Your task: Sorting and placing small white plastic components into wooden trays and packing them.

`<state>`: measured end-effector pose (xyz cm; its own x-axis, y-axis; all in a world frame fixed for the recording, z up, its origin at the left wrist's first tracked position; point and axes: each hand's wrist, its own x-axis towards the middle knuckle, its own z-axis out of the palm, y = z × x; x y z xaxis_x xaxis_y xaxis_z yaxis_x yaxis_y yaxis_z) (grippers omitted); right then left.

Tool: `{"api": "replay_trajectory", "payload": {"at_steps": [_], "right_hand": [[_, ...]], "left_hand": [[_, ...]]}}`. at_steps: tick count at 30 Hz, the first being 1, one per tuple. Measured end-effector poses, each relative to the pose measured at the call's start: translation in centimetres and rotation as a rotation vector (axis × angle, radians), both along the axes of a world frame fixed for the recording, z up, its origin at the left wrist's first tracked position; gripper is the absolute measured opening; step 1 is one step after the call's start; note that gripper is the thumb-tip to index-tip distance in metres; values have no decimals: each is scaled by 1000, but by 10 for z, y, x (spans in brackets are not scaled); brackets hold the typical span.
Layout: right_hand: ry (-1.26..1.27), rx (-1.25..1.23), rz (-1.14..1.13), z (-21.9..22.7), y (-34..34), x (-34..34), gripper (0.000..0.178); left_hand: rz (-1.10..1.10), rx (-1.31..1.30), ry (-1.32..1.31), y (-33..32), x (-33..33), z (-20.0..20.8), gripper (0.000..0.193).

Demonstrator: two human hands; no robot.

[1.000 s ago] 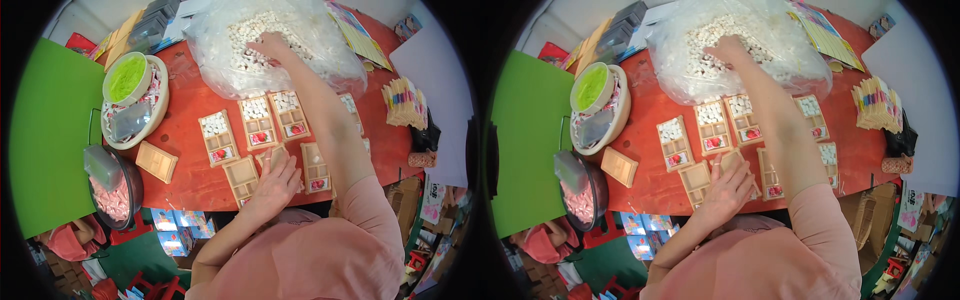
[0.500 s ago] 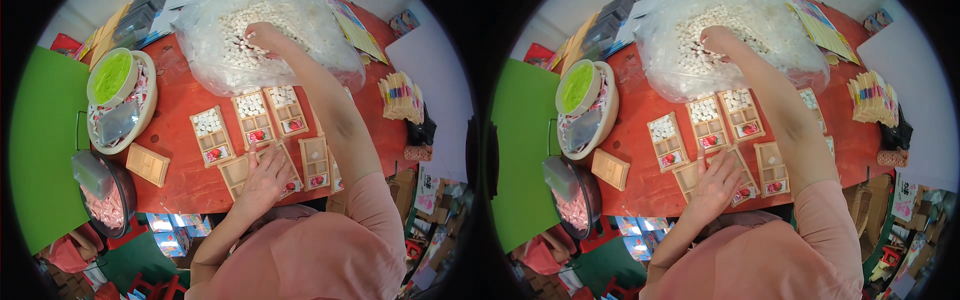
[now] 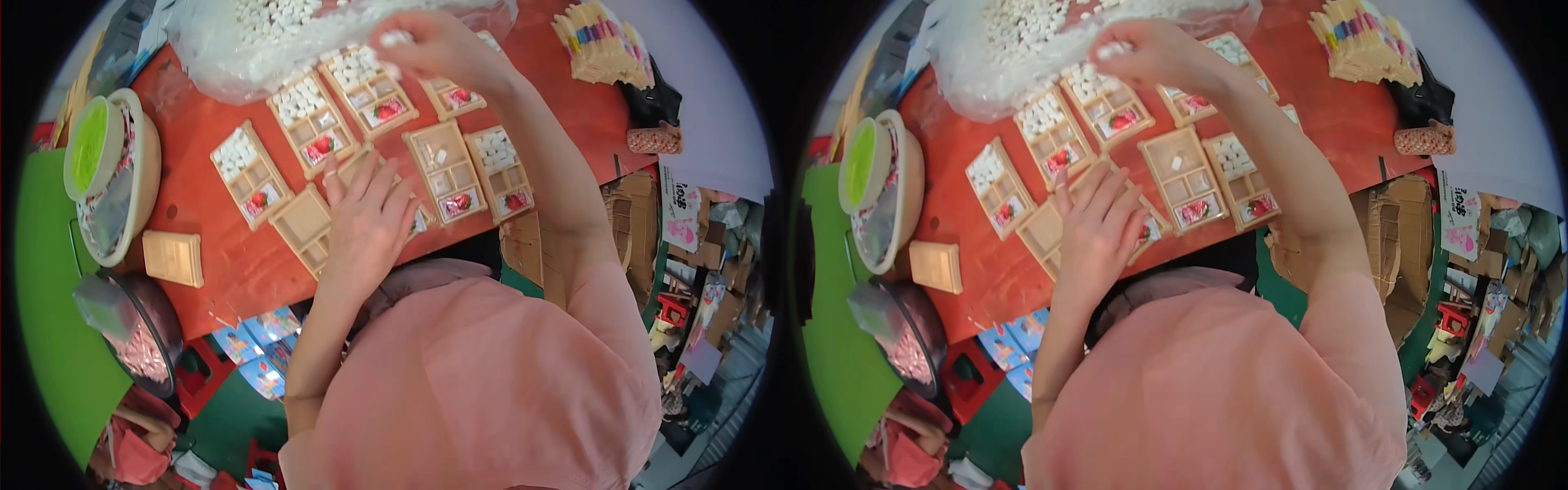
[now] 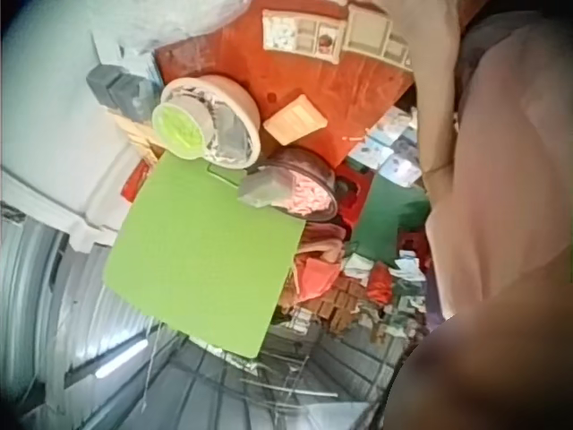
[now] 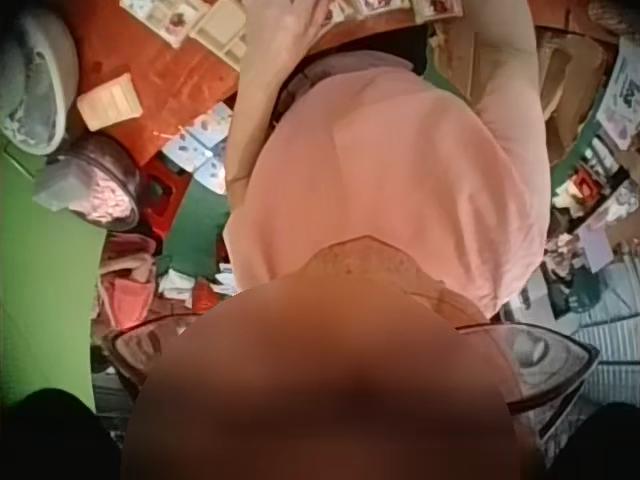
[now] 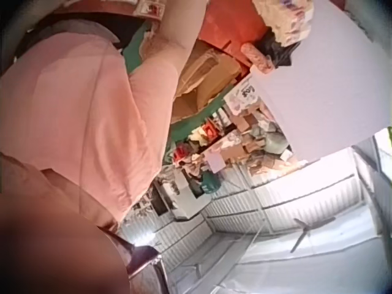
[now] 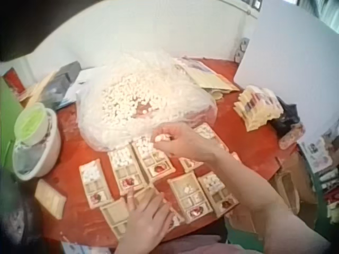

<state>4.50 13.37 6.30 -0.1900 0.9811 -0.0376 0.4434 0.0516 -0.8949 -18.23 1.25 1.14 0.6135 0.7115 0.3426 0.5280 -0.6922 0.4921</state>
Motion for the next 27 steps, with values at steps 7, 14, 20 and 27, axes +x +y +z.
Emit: {"api": "replay_trajectory", "payload": {"at_steps": [7,14,20,27], "right_hand": [[-178,52,61,-43,-108,16,18],[-239,93,28,-33,-135,22,31],[-119,106,20,-41,-141,33,35],[73,81,-62,-42,-143,28,34]], "left_hand": [[-68,-6,20,-13,28,-8,30],[-59,49,47,-18,34,-13,32],[-66,72,78,-18,44,-13,35],[-6,93,14,-11,59,-13,39]]}}
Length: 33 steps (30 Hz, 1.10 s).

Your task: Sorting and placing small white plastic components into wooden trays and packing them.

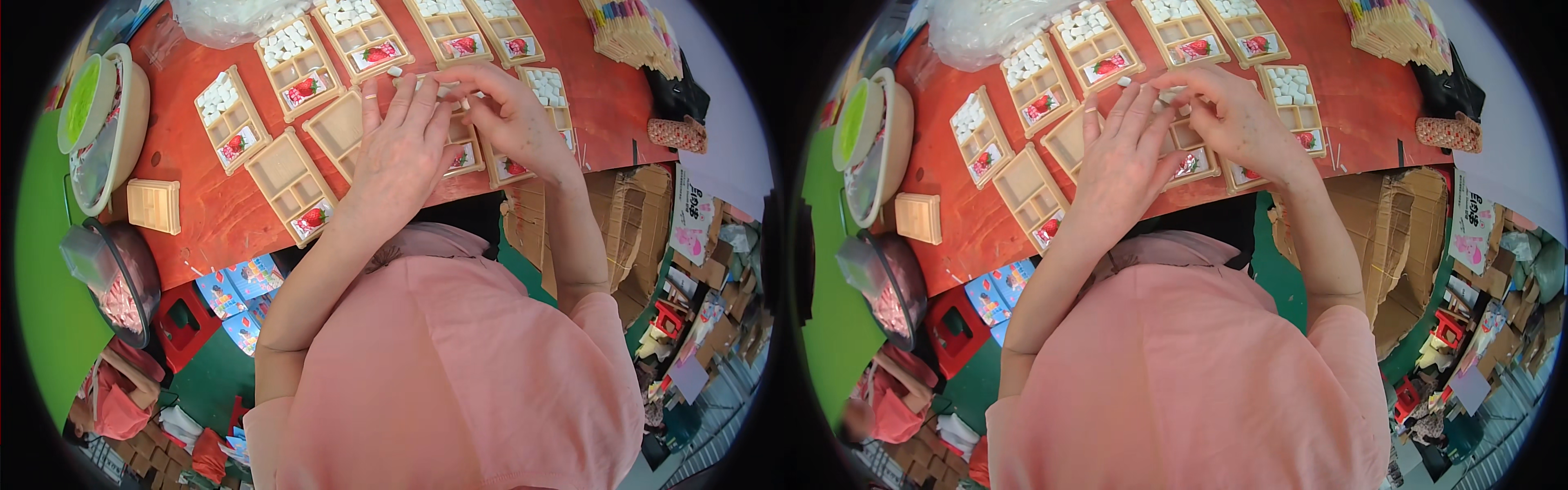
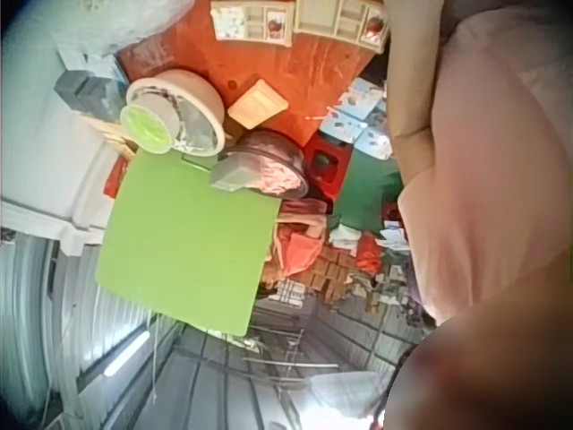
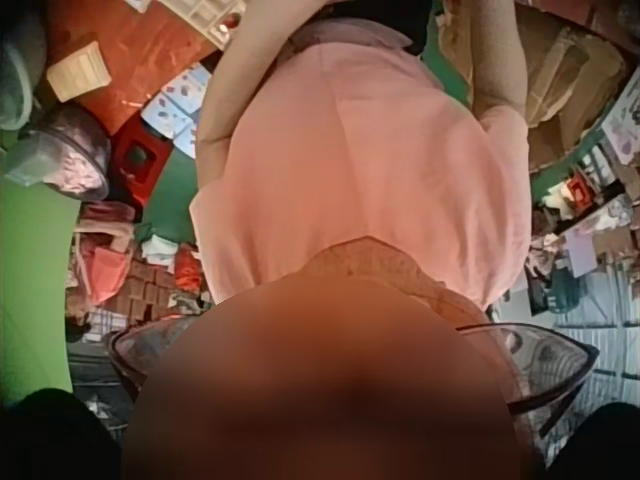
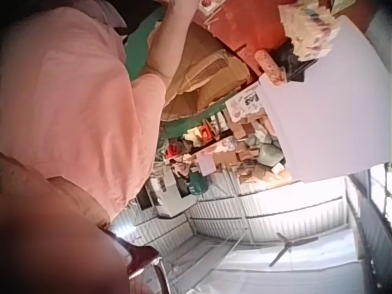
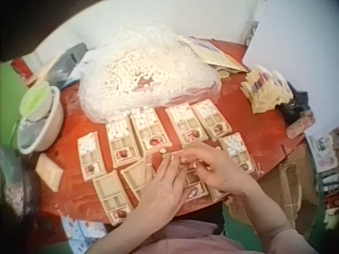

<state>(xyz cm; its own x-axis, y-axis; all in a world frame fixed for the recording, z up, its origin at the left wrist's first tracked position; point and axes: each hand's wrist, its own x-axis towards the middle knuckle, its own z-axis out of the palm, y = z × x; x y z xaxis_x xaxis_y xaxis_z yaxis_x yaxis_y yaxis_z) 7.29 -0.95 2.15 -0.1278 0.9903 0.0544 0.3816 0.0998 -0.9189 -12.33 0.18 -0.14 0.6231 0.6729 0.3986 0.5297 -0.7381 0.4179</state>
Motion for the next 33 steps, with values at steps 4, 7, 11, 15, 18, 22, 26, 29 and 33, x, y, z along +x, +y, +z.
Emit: {"api": "replay_trajectory", "payload": {"at_steps": [4,7,11,15,18,22,26,29,33], "right_hand": [[119,16,-90,-3,-2,-2,32],[-7,134,-142,-2,-5,8,25],[-381,41,-99,-8,-10,5,16],[-482,115,-34,-16,-7,-2,15],[-429,58,-107,-3,-1,-7,17],[-457,83,-30,-7,9,-7,16],[-433,84,14,-4,25,-5,13],[-569,85,71,-4,36,1,11],[-415,80,120,14,60,9,17]], "left_hand": [[-27,-8,127,2,-1,-4,41],[-12,-3,106,-3,-8,-6,39],[94,-8,-3,6,-16,-8,34],[133,107,17,28,-17,-14,28],[160,190,137,40,-12,-12,25],[144,218,231,54,-6,-12,19],[127,222,272,63,-2,-13,16],[110,186,255,65,-3,-10,16],[88,152,13,57,-6,1,17]]}}
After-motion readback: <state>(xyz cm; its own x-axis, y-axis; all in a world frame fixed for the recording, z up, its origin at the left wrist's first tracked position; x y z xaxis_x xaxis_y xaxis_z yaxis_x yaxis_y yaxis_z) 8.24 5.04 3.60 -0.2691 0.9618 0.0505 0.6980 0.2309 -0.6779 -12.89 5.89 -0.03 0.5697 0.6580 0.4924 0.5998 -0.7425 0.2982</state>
